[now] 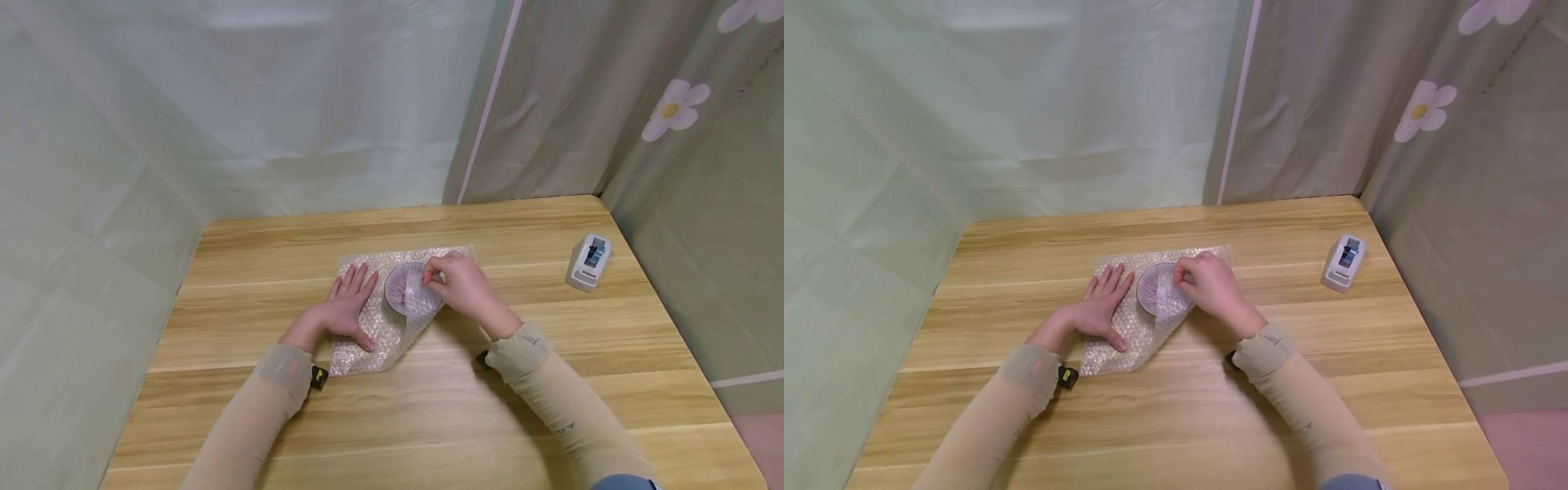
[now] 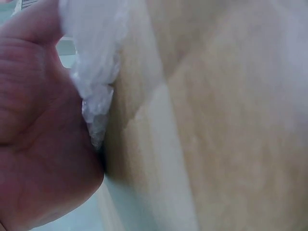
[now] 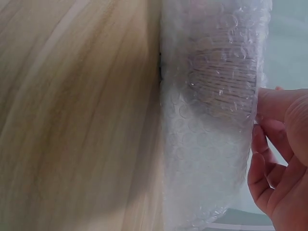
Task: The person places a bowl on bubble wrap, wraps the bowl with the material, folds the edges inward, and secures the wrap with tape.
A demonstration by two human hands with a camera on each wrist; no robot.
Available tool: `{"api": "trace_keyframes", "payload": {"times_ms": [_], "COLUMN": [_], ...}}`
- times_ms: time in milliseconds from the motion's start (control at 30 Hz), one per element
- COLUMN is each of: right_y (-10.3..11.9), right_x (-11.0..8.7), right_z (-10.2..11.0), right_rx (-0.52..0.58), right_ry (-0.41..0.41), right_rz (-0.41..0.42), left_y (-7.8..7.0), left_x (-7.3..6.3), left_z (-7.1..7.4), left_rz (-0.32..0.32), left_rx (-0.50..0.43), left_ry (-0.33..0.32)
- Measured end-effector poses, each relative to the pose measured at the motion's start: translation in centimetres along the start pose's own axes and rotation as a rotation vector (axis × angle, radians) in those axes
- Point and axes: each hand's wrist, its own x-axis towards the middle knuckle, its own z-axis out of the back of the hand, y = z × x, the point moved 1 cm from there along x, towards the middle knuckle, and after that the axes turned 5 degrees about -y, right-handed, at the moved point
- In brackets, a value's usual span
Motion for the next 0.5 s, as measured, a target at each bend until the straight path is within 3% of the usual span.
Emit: {"api": "trace_keyframes", "payload": {"times_ms": [500], "right_y": [0.14], "right_x": [0.33], "right_z": [-0.76], "right_rx": [-0.138], "right_ry": [0.025], "right_rz": [0.006], "left_y": [0.05], "left_x": [0.05], "left_z": [-0.20], "left_rz": [-0.004], "left_rx": [-0.001], "left_ry": [-0.006]}}
